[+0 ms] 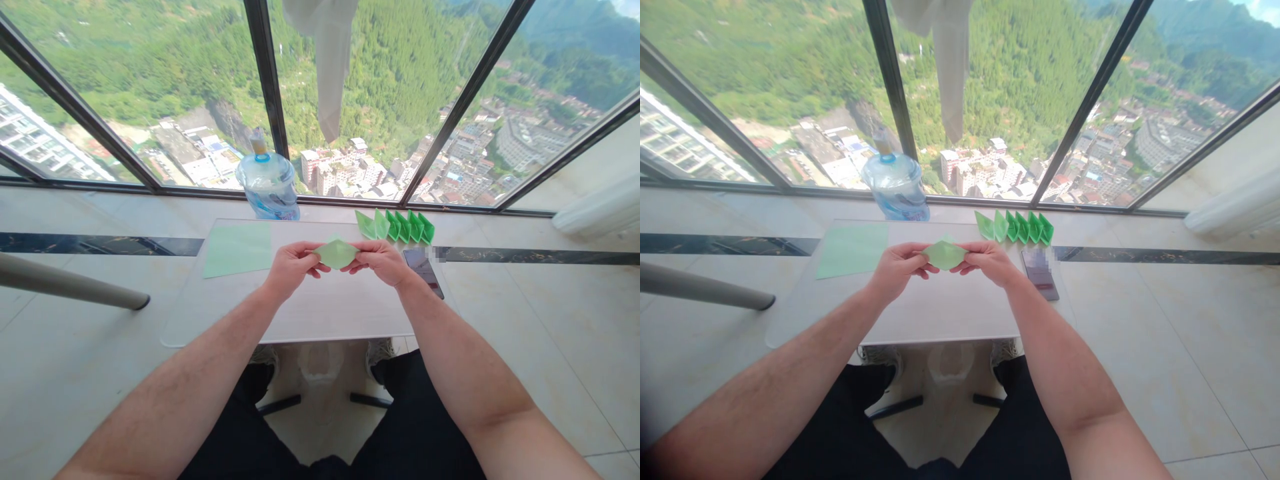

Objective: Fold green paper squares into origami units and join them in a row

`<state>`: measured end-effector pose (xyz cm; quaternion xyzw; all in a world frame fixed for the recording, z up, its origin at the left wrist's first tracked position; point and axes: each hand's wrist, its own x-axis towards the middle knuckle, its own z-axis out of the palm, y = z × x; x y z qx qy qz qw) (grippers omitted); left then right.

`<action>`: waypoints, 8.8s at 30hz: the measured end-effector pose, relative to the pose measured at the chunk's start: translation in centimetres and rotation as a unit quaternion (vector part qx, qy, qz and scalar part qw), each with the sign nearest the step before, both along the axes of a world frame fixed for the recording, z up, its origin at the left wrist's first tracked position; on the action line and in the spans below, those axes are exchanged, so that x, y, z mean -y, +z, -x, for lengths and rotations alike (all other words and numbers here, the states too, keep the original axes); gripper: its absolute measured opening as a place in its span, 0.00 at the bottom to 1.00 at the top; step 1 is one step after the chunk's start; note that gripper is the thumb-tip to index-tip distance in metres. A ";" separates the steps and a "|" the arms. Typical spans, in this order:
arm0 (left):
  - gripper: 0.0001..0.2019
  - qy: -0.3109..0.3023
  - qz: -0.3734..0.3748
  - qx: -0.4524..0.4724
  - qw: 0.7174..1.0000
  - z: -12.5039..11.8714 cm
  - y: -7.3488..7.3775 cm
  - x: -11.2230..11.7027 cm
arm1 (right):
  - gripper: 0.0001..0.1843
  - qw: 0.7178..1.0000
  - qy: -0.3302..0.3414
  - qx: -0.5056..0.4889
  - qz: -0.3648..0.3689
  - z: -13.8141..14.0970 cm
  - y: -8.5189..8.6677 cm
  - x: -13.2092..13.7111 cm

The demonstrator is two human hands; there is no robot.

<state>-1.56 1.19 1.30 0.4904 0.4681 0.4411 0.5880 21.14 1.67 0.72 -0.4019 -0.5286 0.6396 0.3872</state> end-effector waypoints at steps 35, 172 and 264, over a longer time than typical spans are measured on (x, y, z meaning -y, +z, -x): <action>0.18 -0.012 -0.022 -0.005 1.000 -0.1 0.1 0.2 | 0.21 0.998 -0.015 0.036 -0.044 0.2 0.6 0.2; 0.16 0.087 -0.036 -0.082 0.992 -2.5 -3.2 -1.1 | 0.14 0.897 -0.219 0.308 -0.229 6.1 -1.0 1.4; 0.20 0.008 0.007 0.035 0.999 -0.5 -1.0 -0.3 | 0.14 0.985 -0.089 0.086 -0.118 2.7 0.0 0.9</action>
